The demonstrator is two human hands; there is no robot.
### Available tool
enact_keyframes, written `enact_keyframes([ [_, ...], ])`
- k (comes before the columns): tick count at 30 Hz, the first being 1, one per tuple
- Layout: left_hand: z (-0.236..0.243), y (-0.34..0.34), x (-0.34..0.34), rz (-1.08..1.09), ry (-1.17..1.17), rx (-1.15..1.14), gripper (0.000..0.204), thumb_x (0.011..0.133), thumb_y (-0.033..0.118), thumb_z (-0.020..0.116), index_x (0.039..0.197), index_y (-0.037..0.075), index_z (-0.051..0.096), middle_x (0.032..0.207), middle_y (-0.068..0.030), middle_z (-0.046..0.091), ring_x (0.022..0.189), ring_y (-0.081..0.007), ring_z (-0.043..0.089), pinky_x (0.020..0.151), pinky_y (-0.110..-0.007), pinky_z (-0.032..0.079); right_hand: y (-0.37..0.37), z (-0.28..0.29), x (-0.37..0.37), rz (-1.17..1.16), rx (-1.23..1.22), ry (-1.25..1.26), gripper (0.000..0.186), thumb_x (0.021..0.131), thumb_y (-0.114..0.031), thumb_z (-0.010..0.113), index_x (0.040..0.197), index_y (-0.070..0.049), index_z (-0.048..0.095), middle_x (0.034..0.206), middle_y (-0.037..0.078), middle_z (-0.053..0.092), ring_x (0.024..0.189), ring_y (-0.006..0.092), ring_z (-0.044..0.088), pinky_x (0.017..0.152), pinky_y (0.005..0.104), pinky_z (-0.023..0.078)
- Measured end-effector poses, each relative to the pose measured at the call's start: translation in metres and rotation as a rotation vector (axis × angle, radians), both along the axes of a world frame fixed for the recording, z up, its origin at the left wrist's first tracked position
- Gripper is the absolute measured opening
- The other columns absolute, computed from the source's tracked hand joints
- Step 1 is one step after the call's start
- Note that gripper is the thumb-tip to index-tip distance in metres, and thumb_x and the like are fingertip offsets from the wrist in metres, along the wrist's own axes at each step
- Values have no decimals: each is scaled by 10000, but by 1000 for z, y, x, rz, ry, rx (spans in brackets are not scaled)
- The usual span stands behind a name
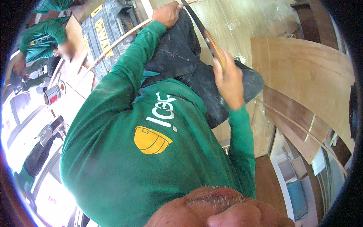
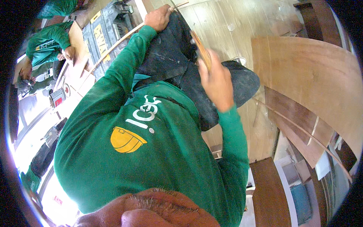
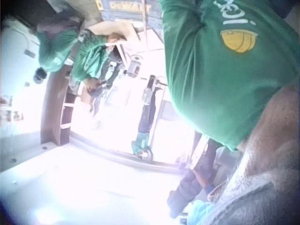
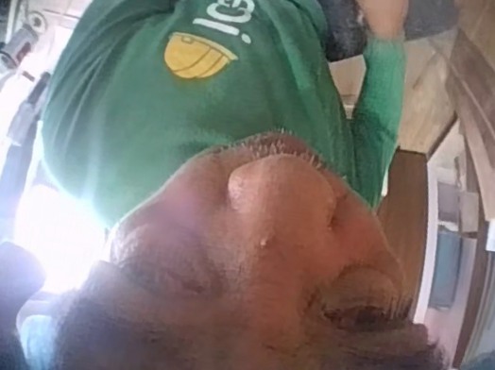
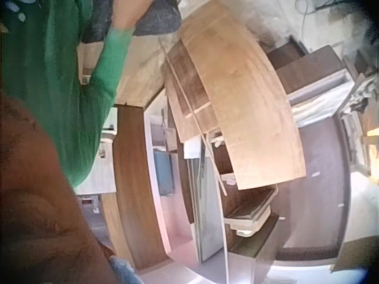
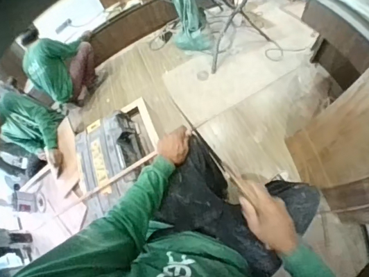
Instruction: The person cuts a thin wooden strip using a hand saw, then uses pliers to remove small pieces from the strip. The person is sitting on the floor in a workshop environment.
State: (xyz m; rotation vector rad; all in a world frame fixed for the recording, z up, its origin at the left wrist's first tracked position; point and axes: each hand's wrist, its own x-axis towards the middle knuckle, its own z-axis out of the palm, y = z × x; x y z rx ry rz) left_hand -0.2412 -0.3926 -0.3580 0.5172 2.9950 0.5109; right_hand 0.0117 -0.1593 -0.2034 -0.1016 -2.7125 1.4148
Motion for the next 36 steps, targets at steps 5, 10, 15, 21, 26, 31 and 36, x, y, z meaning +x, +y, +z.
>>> enact_keyframes([
  [5,17,9,4,20,-12,14,457,1110,520,432,1116,144,690,1025,-212,771,974,-460,737,843,-597,553,-25,-20,-71,-23,-37,-44,404,1035,-228,675,1377,-38,577,1061,316,709,963,517,695,782,564,557],
  [10,3,7,-2,9,40,1,427,1113,530,428,1153,170,653,1000,-204,768,912,-471,733,782,-620,551,-5,10,-16,-43,11,-101,422,1031,-217,681,1400,-42,575,1104,300,719,988,509,705,817,531,572],
  [15,-13,24,-6,-28,77,134,345,1098,398,476,1062,87,622,937,-259,727,857,-499,697,744,-622,512,22,30,50,-37,53,-111,437,1030,-154,680,1435,-35,567,1230,262,708,1030,445,740,871,462,590],
  [21,3,41,-14,-150,76,127,381,1107,407,469,1038,62,614,911,-245,726,844,-488,696,748,-601,523,31,72,84,-67,108,-219,446,1037,-122,658,1460,-24,555,1224,229,715,1031,329,755,898,404,580],
  [26,-2,40,-17,-104,29,80,394,1110,403,468,1046,46,619,931,-254,731,868,-493,697,758,-601,524,44,121,124,-162,66,-527,450,1033,-121,644,1465,-23,563,1244,219,713,1049,313,752,914,395,576],
  [31,-2,40,-13,-99,27,81,390,1109,410,469,1079,62,643,921,-255,738,848,-504,695,759,-609,517,39,105,106,-96,156,-345,454,1036,-134,642,1469,-27,560,1239,236,715,1096,333,751,932,398,574],
  [36,18,45,-7,-90,51,67,391,1099,413,489,1017,67,653,884,-253,730,814,-508,686,723,-611,515,21,12,-7,-50,69,-109,380,1043,-188,654,1381,-27,586,1112,317,701,1019,508,698,803,517,576],
])
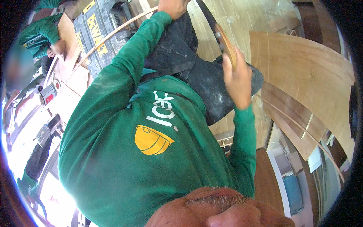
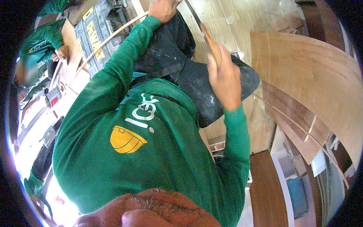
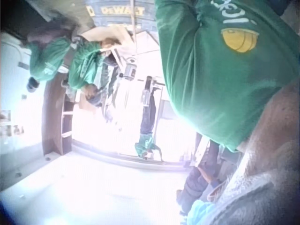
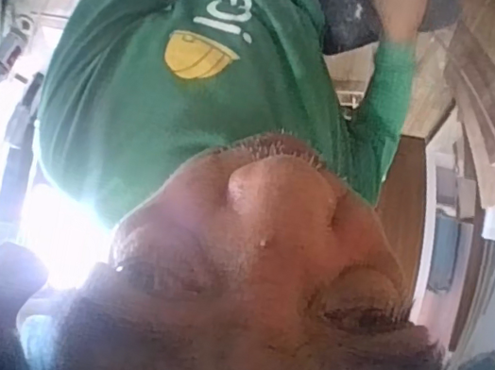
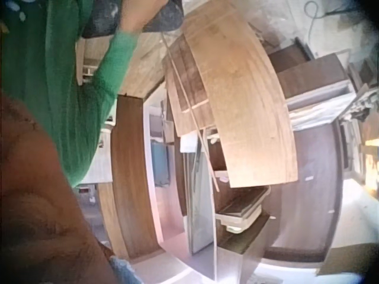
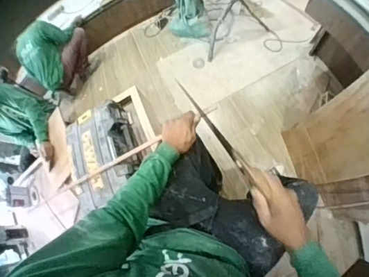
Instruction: The person cuts a thin wooden strip using a hand saw, then uses pliers to remove small pieces from the strip. The person is sitting on the floor in a workshop environment.
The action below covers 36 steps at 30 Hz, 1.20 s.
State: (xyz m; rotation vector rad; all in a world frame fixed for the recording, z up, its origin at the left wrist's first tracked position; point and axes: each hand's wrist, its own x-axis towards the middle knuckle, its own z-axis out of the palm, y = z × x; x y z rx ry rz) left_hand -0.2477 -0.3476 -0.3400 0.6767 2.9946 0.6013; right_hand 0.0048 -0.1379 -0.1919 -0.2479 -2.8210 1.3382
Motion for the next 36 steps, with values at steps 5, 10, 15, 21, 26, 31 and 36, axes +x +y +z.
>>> enact_keyframes([
  [5,-5,-3,-3,-12,41,49,379,1090,407,512,973,73,649,839,-247,716,776,-506,678,689,-603,517,-24,-43,-83,-6,-59,158,407,1037,-244,669,1367,-20,586,976,332,702,946,524,697,762,554,555],
  [10,-19,-5,-8,14,97,41,351,1078,394,537,957,83,644,766,-234,696,725,-484,680,661,-599,514,-15,-22,-42,-1,-2,71,411,1032,-213,674,1387,-26,583,1055,327,707,976,514,703,782,539,570],
  [15,-18,-7,-3,5,93,18,321,1075,373,545,964,87,642,752,-230,695,698,-471,679,633,-590,505,24,57,87,19,4,-152,450,1038,-116,648,1467,-18,555,1248,257,709,1109,382,749,923,419,586],
  [21,-19,-11,-5,1,107,30,310,1076,364,544,978,87,641,767,-231,702,707,-472,679,640,-591,504,26,82,98,-4,78,-247,448,1048,-132,641,1474,-30,549,1262,241,712,1124,385,741,941,404,575],
  [26,-15,-7,-3,23,80,13,342,1079,382,527,960,81,638,786,-261,692,728,-487,673,638,-591,503,-2,-3,-5,22,-37,12,380,1036,-181,673,1369,-17,592,1107,309,709,1026,507,695,826,541,565],
  [31,-15,-4,7,-3,-14,-54,419,1112,529,428,1151,178,652,1027,-192,765,946,-457,732,796,-621,549,-25,-99,-55,55,5,-5,399,1044,-266,659,1353,-22,600,954,319,704,892,538,684,734,599,535],
  [36,-11,-14,6,61,-64,-39,443,1105,555,424,1164,186,662,1082,-174,762,1005,-438,728,826,-603,550,-26,-68,-27,-72,-90,-18,427,1038,-279,669,1367,-13,609,994,319,717,938,520,705,799,567,557],
])
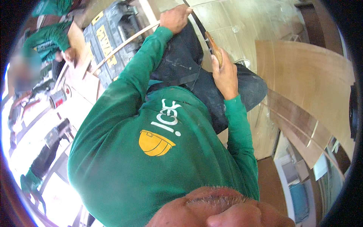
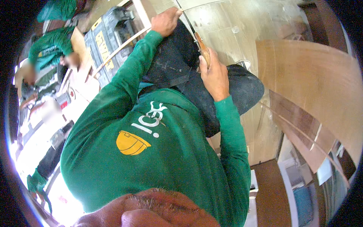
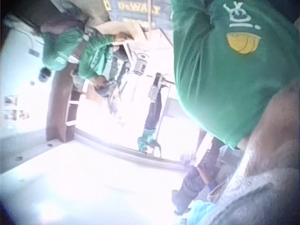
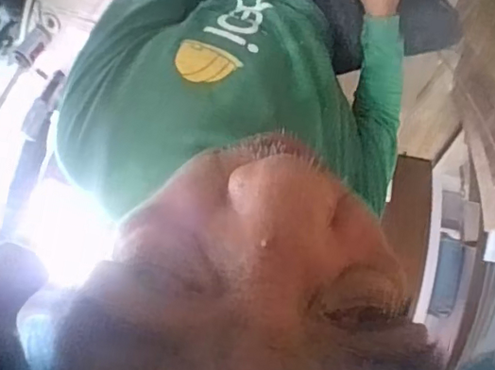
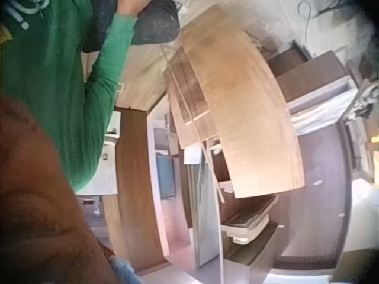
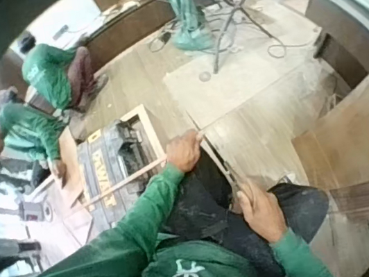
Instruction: The person cuts a thin wooden strip using a hand saw, then uses pliers to remove small pieces from the strip. The person is sitting on the floor in a workshop environment.
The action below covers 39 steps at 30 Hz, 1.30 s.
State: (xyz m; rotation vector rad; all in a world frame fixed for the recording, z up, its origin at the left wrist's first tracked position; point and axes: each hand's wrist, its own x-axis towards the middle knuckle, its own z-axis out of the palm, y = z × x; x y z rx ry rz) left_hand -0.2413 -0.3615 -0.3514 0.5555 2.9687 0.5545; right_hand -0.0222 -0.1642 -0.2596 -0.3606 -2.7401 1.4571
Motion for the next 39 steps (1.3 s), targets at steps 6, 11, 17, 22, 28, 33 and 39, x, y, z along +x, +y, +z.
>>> enact_keyframes([
  [6,26,2,3,2,4,91,427,1093,528,483,1228,180,691,1106,-178,759,1024,-458,716,860,-575,549,33,21,33,-220,-2,19,430,1039,-265,674,1367,6,614,1118,327,717,1054,503,707,860,517,574],
  [11,43,8,8,-56,-15,167,398,1062,472,587,1209,125,716,1092,-193,752,1030,-458,711,867,-526,554,48,17,57,-462,-196,-95,454,1053,-293,668,1374,24,614,1066,291,741,990,395,765,841,441,577],
  [17,76,19,7,-116,-73,149,411,1024,459,636,1191,94,726,1093,-215,756,1043,-456,710,886,-530,539,51,-5,61,-568,-176,28,441,1051,-313,651,1347,12,627,1038,297,727,993,465,730,837,466,561],
  [22,83,15,0,-177,-177,325,454,1014,412,741,1151,-20,710,889,-110,735,709,-182,725,660,-338,560,50,-8,63,-609,-245,76,446,1042,-320,656,1357,-5,628,1027,315,716,1006,489,715,839,473,557],
  [28,100,23,-6,-269,-247,430,507,1006,329,772,1372,21,603,892,-84,697,681,-166,727,587,-302,541,47,-12,65,-615,-199,177,502,1036,-350,654,1390,4,617,1021,317,720,981,475,723,844,480,551],
  [33,113,22,-8,-321,-291,451,598,1014,331,762,1538,138,549,881,-69,667,669,-156,718,562,-291,524,45,-5,66,-587,-264,134,513,1032,-351,658,1398,5,613,1019,308,725,973,451,733,857,477,552],
  [39,115,30,-11,-408,-319,413,576,1030,357,740,1537,149,563,826,-41,627,629,-125,667,544,-282,493,43,-1,67,-594,-250,109,487,1032,-348,652,1386,-15,620,998,286,724,956,440,730,843,473,547],
])
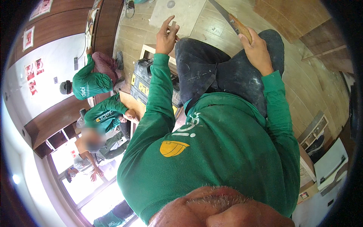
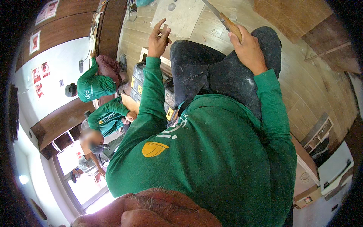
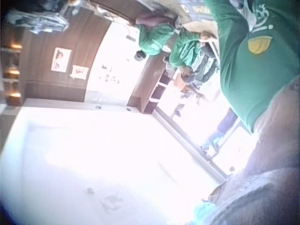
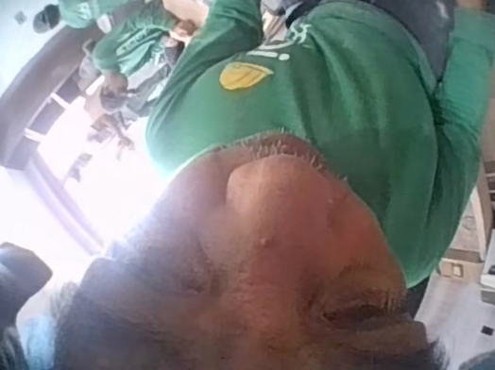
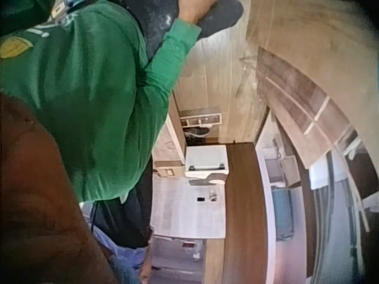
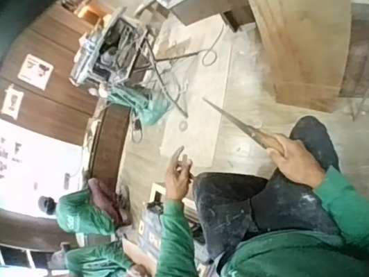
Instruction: The person cuts a thin wooden strip using a hand saw, then uses pliers to remove small pieces from the strip. The person is sitting on the floor in a workshop environment.
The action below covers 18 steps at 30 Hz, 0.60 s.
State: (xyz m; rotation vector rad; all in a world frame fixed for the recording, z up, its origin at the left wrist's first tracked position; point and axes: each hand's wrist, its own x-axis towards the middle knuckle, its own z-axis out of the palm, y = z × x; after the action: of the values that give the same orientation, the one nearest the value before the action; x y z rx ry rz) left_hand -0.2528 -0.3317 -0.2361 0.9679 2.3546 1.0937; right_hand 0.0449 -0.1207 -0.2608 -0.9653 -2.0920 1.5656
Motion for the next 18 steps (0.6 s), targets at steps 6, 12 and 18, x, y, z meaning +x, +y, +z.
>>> enact_keyframes([
  [6,-12,0,-14,22,-71,0,447,1033,332,738,1396,95,628,825,-27,600,603,-116,632,528,-282,465,-1,1,-1,25,-22,-17,479,1031,-359,647,1363,-13,623,997,298,718,973,463,724,849,490,545],
  [12,-30,-1,-28,20,-87,65,444,1015,326,754,1323,22,652,832,-55,633,599,-129,628,539,-298,486,-3,-8,-2,12,56,28,476,1028,-356,650,1357,-13,626,974,303,716,961,487,715,832,506,546],
  [18,-42,1,-29,34,-119,65,450,1007,318,764,1245,-47,652,848,-53,644,621,-117,618,553,-298,491,-2,-2,-2,20,32,-15,486,1025,-354,658,1368,-11,628,987,304,722,974,481,721,843,504,551],
])
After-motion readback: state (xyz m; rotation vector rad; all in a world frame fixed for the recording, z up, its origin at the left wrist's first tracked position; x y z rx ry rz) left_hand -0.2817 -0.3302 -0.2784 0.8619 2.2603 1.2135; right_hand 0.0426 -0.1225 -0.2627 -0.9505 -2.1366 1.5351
